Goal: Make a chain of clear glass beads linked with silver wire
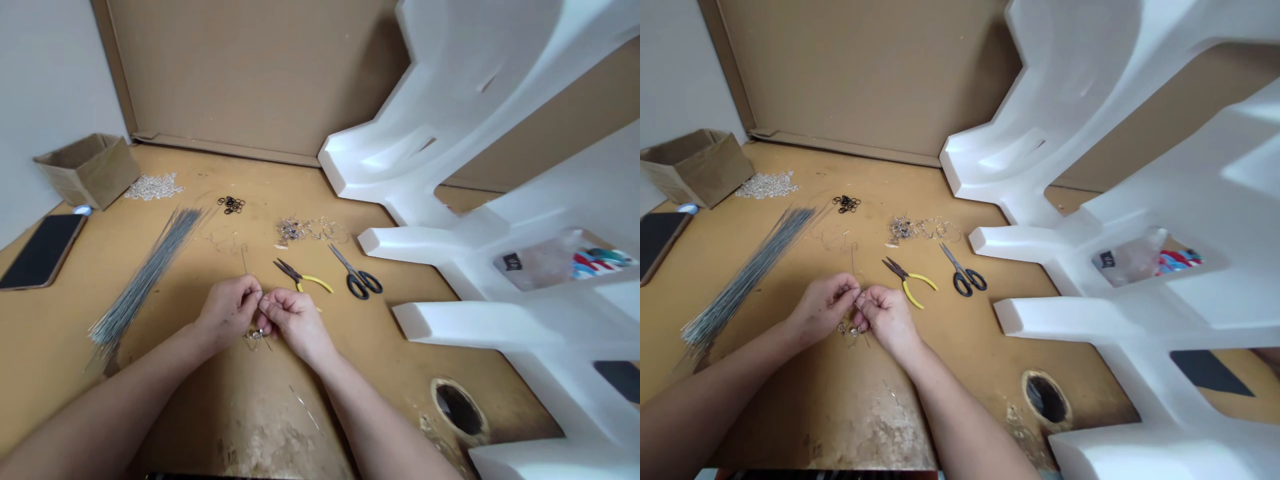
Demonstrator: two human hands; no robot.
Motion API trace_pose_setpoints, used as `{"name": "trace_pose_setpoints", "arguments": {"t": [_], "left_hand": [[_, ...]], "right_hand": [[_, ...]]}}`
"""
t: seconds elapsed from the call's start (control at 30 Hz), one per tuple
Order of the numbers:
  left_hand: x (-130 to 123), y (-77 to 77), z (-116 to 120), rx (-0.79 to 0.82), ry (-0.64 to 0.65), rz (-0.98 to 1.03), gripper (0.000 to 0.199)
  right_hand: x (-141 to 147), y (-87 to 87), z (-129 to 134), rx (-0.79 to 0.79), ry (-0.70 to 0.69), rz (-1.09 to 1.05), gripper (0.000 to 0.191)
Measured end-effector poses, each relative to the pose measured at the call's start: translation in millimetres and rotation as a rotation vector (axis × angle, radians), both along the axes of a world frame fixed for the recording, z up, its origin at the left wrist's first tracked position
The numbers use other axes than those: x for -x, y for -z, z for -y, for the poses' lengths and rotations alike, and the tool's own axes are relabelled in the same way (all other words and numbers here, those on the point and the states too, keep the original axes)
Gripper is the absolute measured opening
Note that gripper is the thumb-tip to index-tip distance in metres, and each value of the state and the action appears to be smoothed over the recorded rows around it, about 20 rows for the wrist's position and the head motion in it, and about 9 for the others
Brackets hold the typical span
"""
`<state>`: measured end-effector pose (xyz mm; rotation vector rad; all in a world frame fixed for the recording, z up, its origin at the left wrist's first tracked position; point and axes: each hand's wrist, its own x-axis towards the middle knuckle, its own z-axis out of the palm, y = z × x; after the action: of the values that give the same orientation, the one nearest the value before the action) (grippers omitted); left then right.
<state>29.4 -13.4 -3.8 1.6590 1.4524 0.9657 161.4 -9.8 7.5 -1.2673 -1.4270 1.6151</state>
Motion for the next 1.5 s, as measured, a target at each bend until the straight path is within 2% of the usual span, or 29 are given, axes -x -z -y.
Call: {"name": "trace_pose_setpoints", "arguments": {"t": [0.17, 0.4, 0.63, 0.87, 0.97, 1.13, 1.5], "left_hand": [[-2.7, 1.2, 1.7, 0.004, -0.039, -0.007, 0.011], [-4.4, 3.1, 0.7, 0.103, -0.098, 0.132, 0.010], [-4.1, 1.0, -5.6, 0.160, 0.011, 0.369, 0.009], [0.1, -0.1, -6.9, 0.193, 0.032, 0.295, 0.007], [0.0, -1.1, -6.4, 0.158, 0.021, 0.242, 0.008], [-1.0, -3.8, -4.9, 0.159, 0.040, 0.184, 0.008], [-0.5, -4.3, -3.0, 0.199, 0.033, 0.145, 0.009]], "right_hand": [[2.1, -1.7, 2.3, 0.015, 0.019, 0.009, 0.020], [3.8, 0.9, 3.1, 0.004, 0.026, 0.008, 0.022], [-0.7, 1.9, -1.2, -0.019, 0.046, -0.033, 0.025], [-3.2, 0.9, -3.3, -0.041, 0.022, -0.010, 0.021], [-4.4, 0.3, -4.6, -0.115, 0.051, 0.035, 0.018], [-5.4, -0.2, -5.2, -0.328, 0.101, 0.187, 0.012], [-4.6, 5.2, -1.8, -0.534, 0.067, 0.360, 0.016]]}}
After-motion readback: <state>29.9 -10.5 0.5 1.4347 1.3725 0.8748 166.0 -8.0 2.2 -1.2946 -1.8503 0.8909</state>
